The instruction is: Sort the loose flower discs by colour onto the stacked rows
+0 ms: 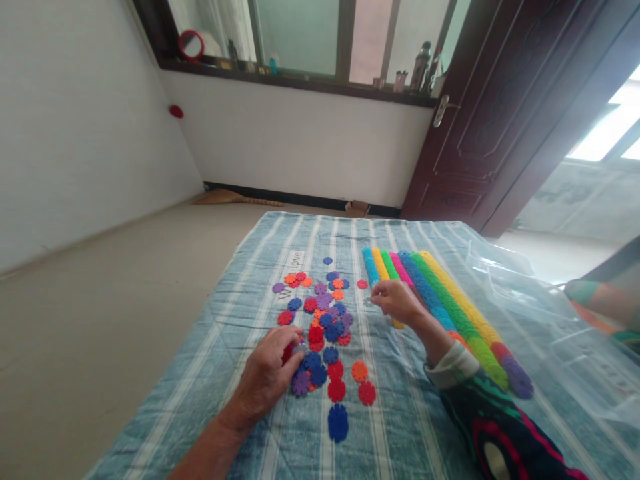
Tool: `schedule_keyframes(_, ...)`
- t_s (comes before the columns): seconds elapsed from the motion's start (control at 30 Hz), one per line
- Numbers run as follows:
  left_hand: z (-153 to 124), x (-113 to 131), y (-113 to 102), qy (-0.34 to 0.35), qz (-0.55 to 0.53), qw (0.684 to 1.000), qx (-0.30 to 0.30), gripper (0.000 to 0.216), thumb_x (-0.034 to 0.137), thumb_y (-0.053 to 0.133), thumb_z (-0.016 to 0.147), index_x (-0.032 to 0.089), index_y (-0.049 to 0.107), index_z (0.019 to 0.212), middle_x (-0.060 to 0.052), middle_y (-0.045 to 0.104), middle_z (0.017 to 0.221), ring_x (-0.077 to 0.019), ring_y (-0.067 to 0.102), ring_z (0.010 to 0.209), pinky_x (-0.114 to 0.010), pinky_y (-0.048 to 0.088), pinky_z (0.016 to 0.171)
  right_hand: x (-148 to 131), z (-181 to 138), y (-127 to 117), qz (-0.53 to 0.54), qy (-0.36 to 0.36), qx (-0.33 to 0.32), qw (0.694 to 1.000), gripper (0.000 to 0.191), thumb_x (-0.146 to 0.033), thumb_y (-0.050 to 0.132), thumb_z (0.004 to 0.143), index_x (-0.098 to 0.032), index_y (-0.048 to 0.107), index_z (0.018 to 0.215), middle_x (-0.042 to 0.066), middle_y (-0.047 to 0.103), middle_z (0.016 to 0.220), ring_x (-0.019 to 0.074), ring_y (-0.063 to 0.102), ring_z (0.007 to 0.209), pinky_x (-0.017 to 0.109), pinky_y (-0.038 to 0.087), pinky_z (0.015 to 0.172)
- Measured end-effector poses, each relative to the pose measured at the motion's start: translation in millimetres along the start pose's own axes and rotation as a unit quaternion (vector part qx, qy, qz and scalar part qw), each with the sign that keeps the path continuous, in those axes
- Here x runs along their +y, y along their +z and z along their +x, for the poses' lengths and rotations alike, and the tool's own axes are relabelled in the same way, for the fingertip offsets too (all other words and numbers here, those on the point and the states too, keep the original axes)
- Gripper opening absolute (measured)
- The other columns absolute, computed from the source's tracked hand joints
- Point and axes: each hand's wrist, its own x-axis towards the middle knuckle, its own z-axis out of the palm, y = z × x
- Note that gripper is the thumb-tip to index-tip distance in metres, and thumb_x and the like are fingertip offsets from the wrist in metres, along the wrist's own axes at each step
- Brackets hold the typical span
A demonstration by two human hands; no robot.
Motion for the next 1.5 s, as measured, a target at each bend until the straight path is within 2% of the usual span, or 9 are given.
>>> schedule_keyframes(0.17,0,0,1,0.006,-0.001,1.000,0.005,0.006,0.020,0.058,0.081,0.021,0.061,0.086,-0.005,0.074,0.096,-0.0188,0.070,0.092,-0.031,0.057,0.084,13,16,-19,-0.059,0.026,0.029,0.997,0.014,-0.020,0.063,0.082,-0.021,0.077,0.086,0.005,0.074,0.082,0.0203,0.066,0.083,0.025,0.042,0.067)
schedule_keyframes(0.4,-1,-2,2,0.008,-0.002,1.000,0.008,0.011,0.020,0.060,0.080,0.021,0.063,0.091,-0.004,0.074,0.096,-0.0185,0.070,0.092,-0.030,0.057,0.085,14,25,-13,-0.111,0.031,0.012,0.993,0.018,-0.019,0.062,0.083,-0.024,0.078,0.089,0.006,0.075,0.096,0.0220,0.068,0.091,0.026,0.044,0.071)
schedule_keyframes(0.57,-1,-1,0,-0.001,-0.003,1.000,0.002,0.011,0.021,0.060,0.080,0.021,0.063,0.090,-0.004,0.074,0.097,-0.0191,0.070,0.093,-0.031,0.057,0.085,15,29,-11,-0.131,0.039,0.012,0.991,0.016,-0.023,0.063,0.085,-0.024,0.077,0.092,0.007,0.075,0.098,0.0230,0.068,0.094,0.026,0.045,0.072)
schedule_keyframes(0.73,0,1,-1,-0.015,-0.009,1.000,-0.008,0.011,0.021,0.059,0.080,0.021,0.064,0.090,-0.005,0.074,0.098,-0.0195,0.069,0.094,-0.032,0.057,0.087,17,25,-12,-0.134,0.052,0.028,0.989,0.022,-0.027,0.064,0.087,-0.025,0.073,0.107,0.008,0.075,0.103,0.0232,0.067,0.097,0.027,0.046,0.075)
schedule_keyframes(0.9,0,2,-1,-0.025,-0.011,1.000,-0.013,0.010,0.021,0.058,0.080,0.022,0.063,0.088,-0.004,0.074,0.098,-0.0190,0.069,0.095,-0.031,0.056,0.087,15,4,-15,-0.121,0.045,0.028,0.991,0.017,-0.026,0.062,0.087,-0.023,0.074,0.099,0.009,0.076,0.095,0.0240,0.068,0.091,0.028,0.044,0.071)
schedule_keyframes(1.07,1,3,-2,-0.014,-0.010,1.000,-0.012,0.005,0.023,0.058,0.081,0.022,0.060,0.076,-0.004,0.074,0.096,-0.0193,0.069,0.095,-0.031,0.056,0.087,-12,-30,0,-0.074,-0.025,0.002,0.997,0.012,-0.027,0.064,0.087,-0.025,0.075,0.092,0.002,0.075,0.082,0.0173,0.068,0.080,0.024,0.041,0.068)
schedule_keyframes(1.23,1,6,-4,0.014,-0.008,1.000,-0.011,0.017,0.026,0.059,0.084,0.021,0.060,0.068,-0.005,0.075,0.099,-0.0211,0.068,0.099,-0.035,0.055,0.092,-49,-60,28,0.028,-0.200,-0.048,0.978,0.011,-0.023,0.067,0.084,-0.024,0.076,0.090,0.000,0.072,0.070,0.0152,0.065,0.066,0.025,0.038,0.061)
schedule_keyframes(1.37,3,13,-8,0.007,-0.026,1.000,-0.007,0.019,0.030,0.060,0.086,0.021,0.066,0.071,-0.006,0.075,0.103,-0.0216,0.068,0.103,-0.036,0.055,0.094,-67,-73,44,0.030,-0.266,-0.036,0.963,0.013,-0.021,0.065,0.086,-0.024,0.074,0.095,0.000,0.073,0.073,0.0147,0.064,0.064,0.025,0.036,0.058)
schedule_keyframes(1.5,4,20,-9,-0.003,-0.057,0.998,-0.005,0.023,0.033,0.060,0.088,0.021,0.069,0.071,-0.006,0.076,0.101,-0.0208,0.069,0.101,-0.034,0.056,0.093,-72,-75,55,0.018,-0.310,-0.019,0.950,0.007,-0.020,0.064,0.086,-0.020,0.071,0.086,0.002,0.073,0.074,0.0139,0.063,0.061,0.024,0.034,0.053)
